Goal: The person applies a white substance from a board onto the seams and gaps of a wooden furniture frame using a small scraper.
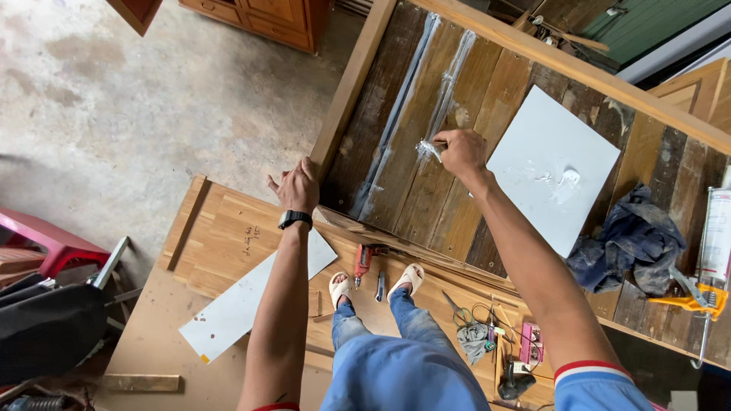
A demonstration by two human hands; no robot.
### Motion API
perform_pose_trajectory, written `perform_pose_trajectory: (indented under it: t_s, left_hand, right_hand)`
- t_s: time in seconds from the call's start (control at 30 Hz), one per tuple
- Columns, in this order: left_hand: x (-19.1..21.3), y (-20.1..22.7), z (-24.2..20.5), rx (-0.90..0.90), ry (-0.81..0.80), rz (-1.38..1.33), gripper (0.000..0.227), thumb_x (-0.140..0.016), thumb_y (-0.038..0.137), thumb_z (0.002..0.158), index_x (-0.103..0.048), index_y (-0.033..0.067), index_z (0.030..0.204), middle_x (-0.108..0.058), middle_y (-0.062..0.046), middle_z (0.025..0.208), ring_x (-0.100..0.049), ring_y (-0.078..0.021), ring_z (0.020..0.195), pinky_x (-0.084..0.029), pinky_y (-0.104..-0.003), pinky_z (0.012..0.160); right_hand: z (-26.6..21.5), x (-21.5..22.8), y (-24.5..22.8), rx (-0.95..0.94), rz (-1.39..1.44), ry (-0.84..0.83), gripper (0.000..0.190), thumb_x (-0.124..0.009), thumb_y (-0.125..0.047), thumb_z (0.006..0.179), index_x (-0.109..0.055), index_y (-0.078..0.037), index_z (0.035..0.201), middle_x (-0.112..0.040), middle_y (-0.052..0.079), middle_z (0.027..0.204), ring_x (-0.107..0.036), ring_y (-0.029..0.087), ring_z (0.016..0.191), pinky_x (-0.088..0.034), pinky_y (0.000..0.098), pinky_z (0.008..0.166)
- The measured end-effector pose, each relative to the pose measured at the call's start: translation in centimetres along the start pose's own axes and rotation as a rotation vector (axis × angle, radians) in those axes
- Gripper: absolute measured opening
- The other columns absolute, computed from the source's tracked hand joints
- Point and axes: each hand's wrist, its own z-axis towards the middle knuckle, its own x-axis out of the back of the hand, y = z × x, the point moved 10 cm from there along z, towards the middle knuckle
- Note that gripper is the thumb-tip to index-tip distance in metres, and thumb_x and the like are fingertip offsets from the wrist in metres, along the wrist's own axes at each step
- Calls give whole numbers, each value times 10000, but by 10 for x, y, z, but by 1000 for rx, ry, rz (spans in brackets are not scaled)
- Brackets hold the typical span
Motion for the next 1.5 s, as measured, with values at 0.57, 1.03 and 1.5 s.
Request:
perform_pose_trajectory:
  t_s: [0.57, 1.03, 1.5]
  left_hand:
    - [7, 7, -4, -9, -22, -60, 597, -162, 493, 1145, -687, 224, 1240, -765, -138, 1137, -660, -354, 1230, -175, -599, 1223]
    - [8, 7, -5, -6, -32, -70, 598, -158, 480, 1134, -694, 227, 1217, -766, -182, 1066, -662, -370, 1229, -216, -602, 1204]
    - [13, 10, -7, 0, -63, -110, 635, -136, 506, 1127, -684, 201, 1228, -750, -203, 1157, -619, -436, 1277, -213, -618, 1201]
  right_hand:
    - [3, 15, -6, 69, -23, 17, 335, -657, -60, 869, -820, -262, 1082, -800, 78, 960, -753, 399, 919, -585, 499, 879]
    - [-29, 17, -40, 133, -20, -56, 344, -693, -54, 824, -821, -254, 1073, -798, 94, 971, -756, 392, 939, -601, 497, 861]
    - [-73, -19, -43, 115, 33, -87, 335, -687, -42, 822, -817, -228, 1068, -794, 89, 923, -759, 391, 899, -604, 513, 845]
